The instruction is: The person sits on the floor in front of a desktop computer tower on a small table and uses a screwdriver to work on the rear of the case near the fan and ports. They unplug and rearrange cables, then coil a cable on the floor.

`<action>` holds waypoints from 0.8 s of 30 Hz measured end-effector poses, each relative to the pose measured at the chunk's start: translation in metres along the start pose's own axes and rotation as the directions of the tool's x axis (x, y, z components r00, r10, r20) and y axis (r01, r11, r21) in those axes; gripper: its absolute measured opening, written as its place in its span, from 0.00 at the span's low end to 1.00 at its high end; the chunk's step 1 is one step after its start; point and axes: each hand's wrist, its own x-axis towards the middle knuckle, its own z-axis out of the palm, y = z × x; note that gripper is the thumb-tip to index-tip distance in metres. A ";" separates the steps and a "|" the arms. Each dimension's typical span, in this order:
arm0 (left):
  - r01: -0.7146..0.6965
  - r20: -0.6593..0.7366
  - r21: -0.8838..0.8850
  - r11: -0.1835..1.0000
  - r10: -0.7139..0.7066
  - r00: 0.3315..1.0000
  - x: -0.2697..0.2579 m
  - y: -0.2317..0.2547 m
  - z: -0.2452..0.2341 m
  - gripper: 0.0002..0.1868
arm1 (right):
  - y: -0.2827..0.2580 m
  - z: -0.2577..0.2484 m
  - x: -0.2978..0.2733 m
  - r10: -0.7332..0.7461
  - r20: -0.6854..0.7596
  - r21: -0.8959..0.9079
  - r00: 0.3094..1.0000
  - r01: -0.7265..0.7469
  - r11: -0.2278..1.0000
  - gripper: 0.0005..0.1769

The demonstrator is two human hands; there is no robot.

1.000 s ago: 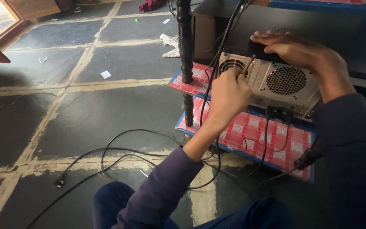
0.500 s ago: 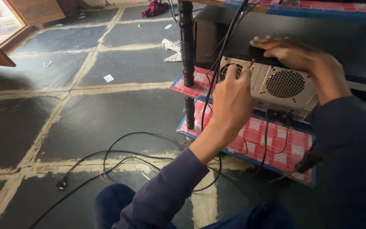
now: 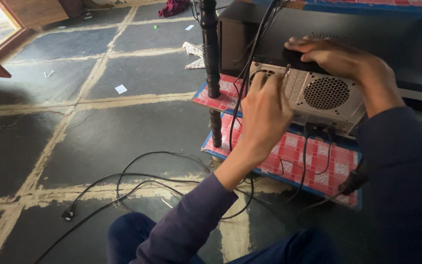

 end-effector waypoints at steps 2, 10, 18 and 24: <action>-0.010 0.024 0.002 1.000 0.010 1.000 0.001 -0.003 0.000 0.13 | 0.001 0.001 0.001 -0.021 0.000 -0.001 1.000 0.021 1.000 0.29; -0.282 0.127 0.043 0.958 0.275 0.953 0.006 -0.021 -0.012 0.20 | 0.007 0.003 0.005 -0.043 0.003 -0.022 0.999 0.044 0.999 0.28; 0.020 -0.027 -0.147 0.989 -0.024 0.999 0.005 -0.015 -0.004 0.13 | 0.020 0.009 0.015 -0.066 -0.003 -0.075 0.998 0.065 0.995 0.28; 0.186 0.005 -0.112 0.976 -0.187 0.982 0.013 -0.015 0.010 0.18 | 0.023 0.012 0.017 -0.069 -0.013 -0.034 0.998 0.068 0.997 0.28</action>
